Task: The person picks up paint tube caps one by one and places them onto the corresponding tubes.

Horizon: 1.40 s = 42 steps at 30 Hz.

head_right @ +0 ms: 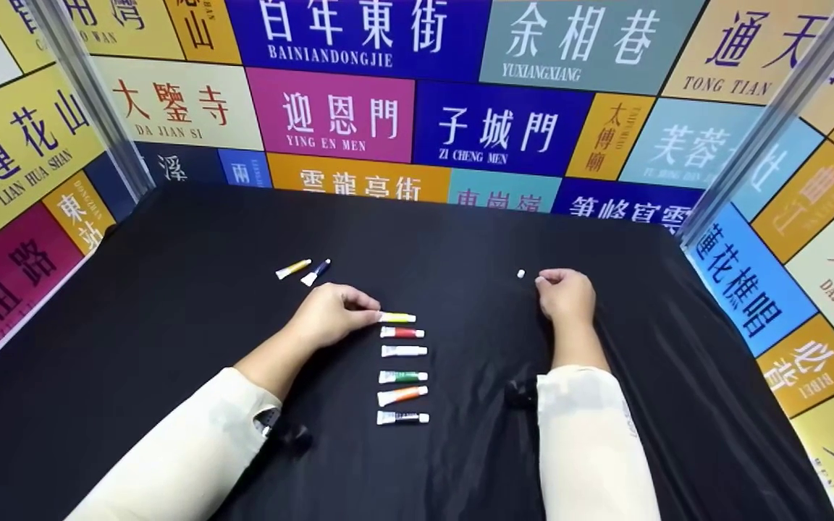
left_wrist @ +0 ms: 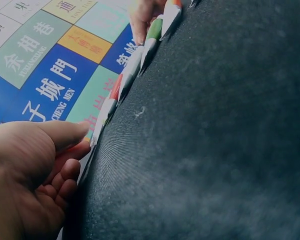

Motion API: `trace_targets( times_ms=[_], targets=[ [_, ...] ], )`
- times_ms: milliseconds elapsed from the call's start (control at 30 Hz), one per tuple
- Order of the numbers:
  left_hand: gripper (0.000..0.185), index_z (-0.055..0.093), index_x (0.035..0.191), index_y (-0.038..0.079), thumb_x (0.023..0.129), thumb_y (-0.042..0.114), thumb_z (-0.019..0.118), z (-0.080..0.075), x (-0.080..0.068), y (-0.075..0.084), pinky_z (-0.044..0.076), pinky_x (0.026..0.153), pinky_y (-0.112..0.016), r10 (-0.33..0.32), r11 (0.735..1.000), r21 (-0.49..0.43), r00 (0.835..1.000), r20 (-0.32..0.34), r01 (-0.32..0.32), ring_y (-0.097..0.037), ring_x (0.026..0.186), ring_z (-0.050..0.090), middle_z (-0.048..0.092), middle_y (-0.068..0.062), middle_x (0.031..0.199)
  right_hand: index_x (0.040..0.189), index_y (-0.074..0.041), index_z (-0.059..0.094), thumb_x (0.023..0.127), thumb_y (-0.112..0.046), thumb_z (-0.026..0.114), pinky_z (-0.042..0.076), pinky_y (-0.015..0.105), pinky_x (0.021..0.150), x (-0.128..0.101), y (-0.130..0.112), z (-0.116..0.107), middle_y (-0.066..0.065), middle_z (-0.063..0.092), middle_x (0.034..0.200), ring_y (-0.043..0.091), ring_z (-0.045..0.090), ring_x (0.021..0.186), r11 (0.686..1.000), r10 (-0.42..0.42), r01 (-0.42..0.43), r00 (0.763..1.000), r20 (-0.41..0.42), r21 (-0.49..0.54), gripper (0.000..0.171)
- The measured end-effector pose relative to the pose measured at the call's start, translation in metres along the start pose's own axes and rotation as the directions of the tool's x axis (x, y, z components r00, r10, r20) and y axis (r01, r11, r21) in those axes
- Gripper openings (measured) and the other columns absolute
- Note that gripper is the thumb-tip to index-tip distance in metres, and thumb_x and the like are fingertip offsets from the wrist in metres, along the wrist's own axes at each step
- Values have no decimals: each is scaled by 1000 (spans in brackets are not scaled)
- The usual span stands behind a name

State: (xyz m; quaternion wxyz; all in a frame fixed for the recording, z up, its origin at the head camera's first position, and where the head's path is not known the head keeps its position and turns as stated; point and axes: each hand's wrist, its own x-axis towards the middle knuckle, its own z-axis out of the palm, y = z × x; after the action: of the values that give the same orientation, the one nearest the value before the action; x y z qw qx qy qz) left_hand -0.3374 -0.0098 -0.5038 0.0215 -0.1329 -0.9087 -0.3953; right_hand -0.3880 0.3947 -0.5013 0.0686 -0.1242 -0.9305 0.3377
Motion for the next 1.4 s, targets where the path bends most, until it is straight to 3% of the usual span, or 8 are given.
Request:
trace_targets(
  times_ms=[200,400,533,767,867,1033,1300,1400],
  targets=[
    [16,85,103,20,91,31,85,-8,2,1,56,101,-38,-29,997,-72,999,-30,27,-20,105,72,83,3,106,133,-7,74,106,-31,63,48,31,93,-2,-4,-3,21,69,142,32,62,118,999,29,-29,1000,4,40,39],
    [26,83,114,16,91,29,85,-21,7,-5,57,95,-38,-79,993,-97,988,-132,67,-21,98,72,81,-2,105,135,-8,73,106,-32,62,46,24,85,-3,-7,-5,19,68,142,31,60,119,997,38,-38,999,0,72,39],
    [31,81,118,14,91,28,85,-29,10,-13,57,93,-39,-106,989,-122,980,-171,86,-24,97,72,81,-6,104,135,-8,73,106,-32,63,48,25,89,-4,-9,-5,16,69,141,28,59,121,992,49,-45,998,-26,121,39],
    [34,80,122,13,90,26,85,-45,17,-33,56,99,-41,-119,991,-93,959,-259,97,-27,104,71,80,-11,115,134,-8,73,106,-31,64,43,40,119,-6,-14,-5,15,71,140,29,59,134,986,17,-3,997,-82,168,37],
    [34,80,122,12,90,25,86,-50,19,-40,56,99,-41,-139,988,-97,951,-276,117,-26,103,72,81,-9,116,133,-9,74,105,-33,65,46,36,114,-7,-15,-4,13,72,138,27,59,131,986,11,5,995,-95,168,38],
    [34,80,122,12,91,24,85,-57,20,-49,57,101,-41,-160,986,-94,948,-276,139,-26,106,74,81,-8,117,132,-10,76,104,-35,67,45,20,93,-9,-17,-2,13,73,133,22,59,121,984,10,9,994,-105,181,38],
    [37,79,123,10,89,22,85,-75,22,-73,56,105,-42,-213,977,-94,903,-374,191,-29,113,75,81,-8,121,133,-12,76,104,-37,67,45,19,95,-12,-23,-2,11,73,135,20,59,122,982,15,1,996,-87,189,38],
    [38,78,125,10,90,23,84,-79,22,-80,55,106,-42,-237,971,-93,902,-362,218,-29,115,74,80,-7,124,133,-12,75,104,-37,68,45,18,93,-13,-25,-3,10,72,135,17,59,119,977,20,-1,996,-85,214,39]
  ],
)
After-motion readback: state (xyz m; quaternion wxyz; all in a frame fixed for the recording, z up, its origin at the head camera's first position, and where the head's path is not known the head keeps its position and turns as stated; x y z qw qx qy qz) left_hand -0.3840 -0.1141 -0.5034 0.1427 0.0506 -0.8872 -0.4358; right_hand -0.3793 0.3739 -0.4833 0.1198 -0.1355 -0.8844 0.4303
